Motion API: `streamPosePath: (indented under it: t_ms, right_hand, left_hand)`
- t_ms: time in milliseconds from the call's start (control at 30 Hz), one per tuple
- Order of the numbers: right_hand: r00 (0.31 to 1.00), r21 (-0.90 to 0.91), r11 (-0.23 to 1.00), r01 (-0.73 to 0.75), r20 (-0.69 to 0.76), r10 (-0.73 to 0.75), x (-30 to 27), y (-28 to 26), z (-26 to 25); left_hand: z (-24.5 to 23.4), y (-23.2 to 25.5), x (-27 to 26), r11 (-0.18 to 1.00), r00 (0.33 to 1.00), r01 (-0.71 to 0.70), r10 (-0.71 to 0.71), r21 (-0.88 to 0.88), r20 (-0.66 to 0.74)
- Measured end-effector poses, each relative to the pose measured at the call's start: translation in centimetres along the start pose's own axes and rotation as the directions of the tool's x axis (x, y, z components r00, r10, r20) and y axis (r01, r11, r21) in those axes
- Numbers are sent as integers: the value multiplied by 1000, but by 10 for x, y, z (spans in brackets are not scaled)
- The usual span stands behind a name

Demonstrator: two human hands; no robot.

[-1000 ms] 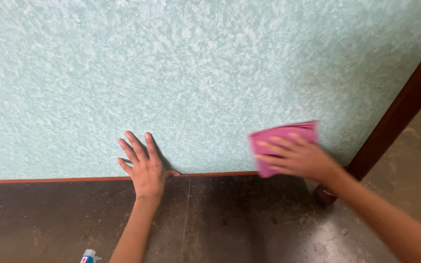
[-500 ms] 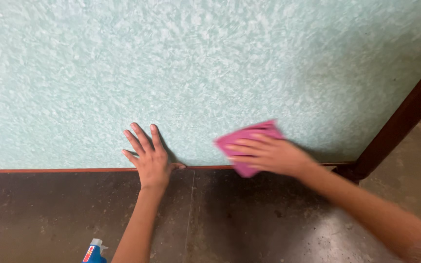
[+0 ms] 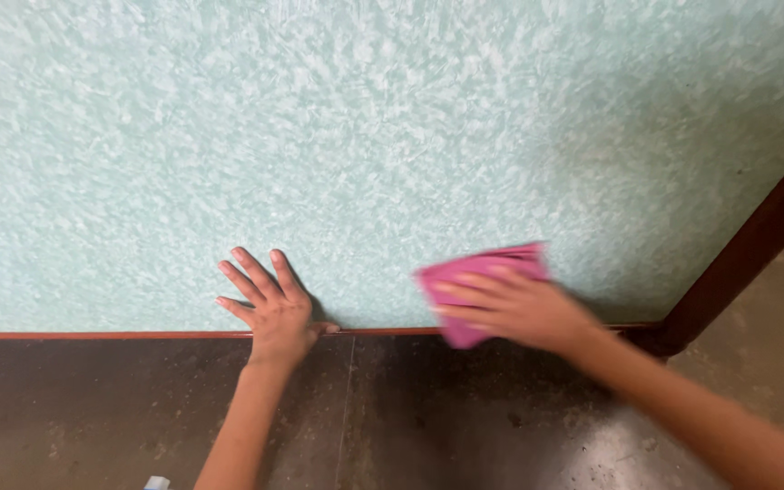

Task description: The person cleans the side of a light blue upholstered bed frame using a pink cloth. They spray a cleaning solution from a blue bottle onto the surface and wipe it down repeatedly with the cloth, moving along the length of the frame.

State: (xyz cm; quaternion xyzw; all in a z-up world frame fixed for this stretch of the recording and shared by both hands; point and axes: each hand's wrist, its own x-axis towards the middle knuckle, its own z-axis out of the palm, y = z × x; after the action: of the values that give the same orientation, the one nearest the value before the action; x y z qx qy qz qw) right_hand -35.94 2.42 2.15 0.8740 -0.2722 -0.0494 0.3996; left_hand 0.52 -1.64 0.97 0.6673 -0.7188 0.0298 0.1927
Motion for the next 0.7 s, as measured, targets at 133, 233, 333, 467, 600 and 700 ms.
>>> streamPosePath:
  t_ms: [133,233,333,467,600,700]
  right_hand:
    - [954,-32,997,-66,-296,54,109,-39,-19]
    - [922,31,999,-43,-384,52,127,-43,-21]
    - [939,70,997,29,-345,-3,95,-26,-12]
    - [989,-101,992,80,-113,-91,-27,21,5]
    - [955,-226,972,59,298,11,-159,61,8]
    - [845,-53,994,-93,524,106,-183,68,16]
  left_hand:
    - [-10,4,-3,998,996,56,-55,-3,73]
    - [-13,6,-5,999,999,36,-37,35,33]
    - [-14,8,-6,999,998,52,-52,-3,34]
    - [-15,8,-6,999,999,35,-35,-20,13]
    - [-10,6,-8,1000,1000,17,-17,-10,7]
    - [-4,3,-3,1000,1000,-10,10,-2,-29]
